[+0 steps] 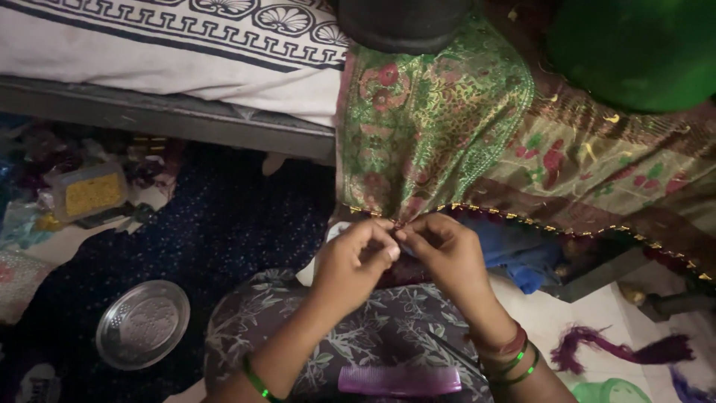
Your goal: Sewing and attaching a decorative beaded border to a fabric garment.
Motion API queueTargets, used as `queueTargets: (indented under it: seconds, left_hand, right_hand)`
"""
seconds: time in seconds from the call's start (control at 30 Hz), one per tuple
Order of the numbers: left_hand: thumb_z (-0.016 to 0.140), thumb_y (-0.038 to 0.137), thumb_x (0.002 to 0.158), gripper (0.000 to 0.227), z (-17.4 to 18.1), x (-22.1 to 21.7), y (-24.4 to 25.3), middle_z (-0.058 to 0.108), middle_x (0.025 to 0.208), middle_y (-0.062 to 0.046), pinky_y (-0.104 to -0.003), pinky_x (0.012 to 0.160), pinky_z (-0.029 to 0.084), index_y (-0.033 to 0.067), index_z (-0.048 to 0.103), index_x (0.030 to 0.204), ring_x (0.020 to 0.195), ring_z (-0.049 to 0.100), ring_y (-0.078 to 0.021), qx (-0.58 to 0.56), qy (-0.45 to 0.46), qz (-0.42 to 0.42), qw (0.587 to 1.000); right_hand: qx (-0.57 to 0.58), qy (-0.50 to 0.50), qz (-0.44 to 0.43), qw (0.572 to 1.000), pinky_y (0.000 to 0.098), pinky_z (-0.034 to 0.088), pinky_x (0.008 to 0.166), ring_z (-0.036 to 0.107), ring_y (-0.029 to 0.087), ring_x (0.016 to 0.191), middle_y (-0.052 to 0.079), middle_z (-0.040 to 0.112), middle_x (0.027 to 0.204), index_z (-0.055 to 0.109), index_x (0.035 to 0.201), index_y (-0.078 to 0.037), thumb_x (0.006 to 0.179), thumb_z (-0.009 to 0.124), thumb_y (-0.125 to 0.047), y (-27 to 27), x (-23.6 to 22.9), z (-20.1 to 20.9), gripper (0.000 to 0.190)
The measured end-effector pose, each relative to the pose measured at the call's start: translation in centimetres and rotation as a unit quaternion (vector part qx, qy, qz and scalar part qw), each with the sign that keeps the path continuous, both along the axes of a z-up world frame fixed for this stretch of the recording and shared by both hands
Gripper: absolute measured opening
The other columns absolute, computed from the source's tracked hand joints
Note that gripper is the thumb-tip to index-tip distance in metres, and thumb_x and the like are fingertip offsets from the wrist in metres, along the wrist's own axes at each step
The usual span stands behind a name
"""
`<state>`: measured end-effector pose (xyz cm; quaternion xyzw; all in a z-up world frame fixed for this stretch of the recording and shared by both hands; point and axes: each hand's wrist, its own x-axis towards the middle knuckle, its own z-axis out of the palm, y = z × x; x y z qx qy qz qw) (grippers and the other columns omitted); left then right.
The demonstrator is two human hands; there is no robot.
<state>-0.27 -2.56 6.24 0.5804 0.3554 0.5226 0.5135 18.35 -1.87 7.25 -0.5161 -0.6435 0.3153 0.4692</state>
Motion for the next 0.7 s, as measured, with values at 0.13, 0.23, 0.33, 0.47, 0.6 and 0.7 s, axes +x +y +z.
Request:
queueTargets:
  seconds: [0.13,0.23,0.33,0.47,0.6,0.7]
  left_hand:
    - [0.079,0.007,0.086,0.010,-0.6,0.6,-0.6,0.071,0.112,-0.008,-0.031,0.082,0.055,0.0038,0.073,0.093,0.101,0.070,-0.0184,0.150,0.057,0.070,0.985]
    - [0.082,0.009,0.083,0.011,-0.1,0.8,-0.5,0.072,0.104,-0.006,-0.030,0.082,0.056,0.0055,0.077,0.091,0.096,0.071,-0.0172,0.136,0.065,0.095,0.984]
    - [0.083,0.010,0.080,0.011,0.6,0.6,-0.3,0.072,0.098,-0.003,-0.028,0.077,0.056,0.0063,0.079,0.089,0.089,0.072,-0.0153,0.099,0.081,0.109,0.986]
    - [0.081,0.008,0.080,0.010,0.8,0.7,-0.8,0.071,0.097,-0.003,-0.026,0.074,0.056,0.0046,0.077,0.089,0.086,0.072,-0.0143,0.119,0.087,0.107,0.983]
    - [0.077,0.005,0.085,0.009,-0.3,0.8,-0.6,0.071,0.099,-0.003,-0.026,0.076,0.055,0.0025,0.074,0.092,0.090,0.068,-0.0123,0.109,0.041,0.083,0.990]
    - [0.075,0.005,0.091,0.008,-2.1,0.3,0.2,0.070,0.096,-0.001,-0.026,0.078,0.053,0.0023,0.071,0.097,0.090,0.065,-0.0104,-0.003,-0.046,0.029,0.999]
  right_hand:
    - [0.126,-0.146,-0.038,0.981,0.0300,0.051,0.066,0.068,0.016,0.074,0.007,0.073,0.082,0.077,0.091,-0.003,0.083,0.081,-0.008,-1.1,-0.7,2.4,0.010]
    - [0.129,-0.191,-0.020,0.973,0.0336,0.051,0.063,0.068,0.022,0.073,0.009,0.069,0.083,0.078,0.097,-0.006,0.081,0.076,-0.001,-2.2,-0.2,3.0,0.017]
    - [0.201,-0.272,0.014,0.941,0.0365,0.052,0.066,0.066,0.027,0.076,0.010,0.064,0.085,0.076,0.096,-0.007,0.079,0.075,0.001,-3.4,0.3,3.8,0.018]
    - [0.242,-0.294,0.042,0.924,0.0392,0.052,0.069,0.065,0.030,0.081,0.010,0.063,0.087,0.076,0.100,-0.007,0.076,0.072,0.004,-4.1,-0.7,6.8,0.026]
    - [0.294,-0.253,0.054,0.920,0.0394,0.053,0.080,0.065,0.033,0.095,0.012,0.066,0.102,0.067,0.107,-0.005,0.079,0.067,0.008,-2.9,-0.8,5.2,0.030]
    - [0.275,-0.225,0.085,0.931,0.0373,0.055,0.085,0.067,0.031,0.100,0.011,0.068,0.109,0.065,0.114,-0.004,0.083,0.066,0.010,-2.5,-1.0,4.2,0.034]
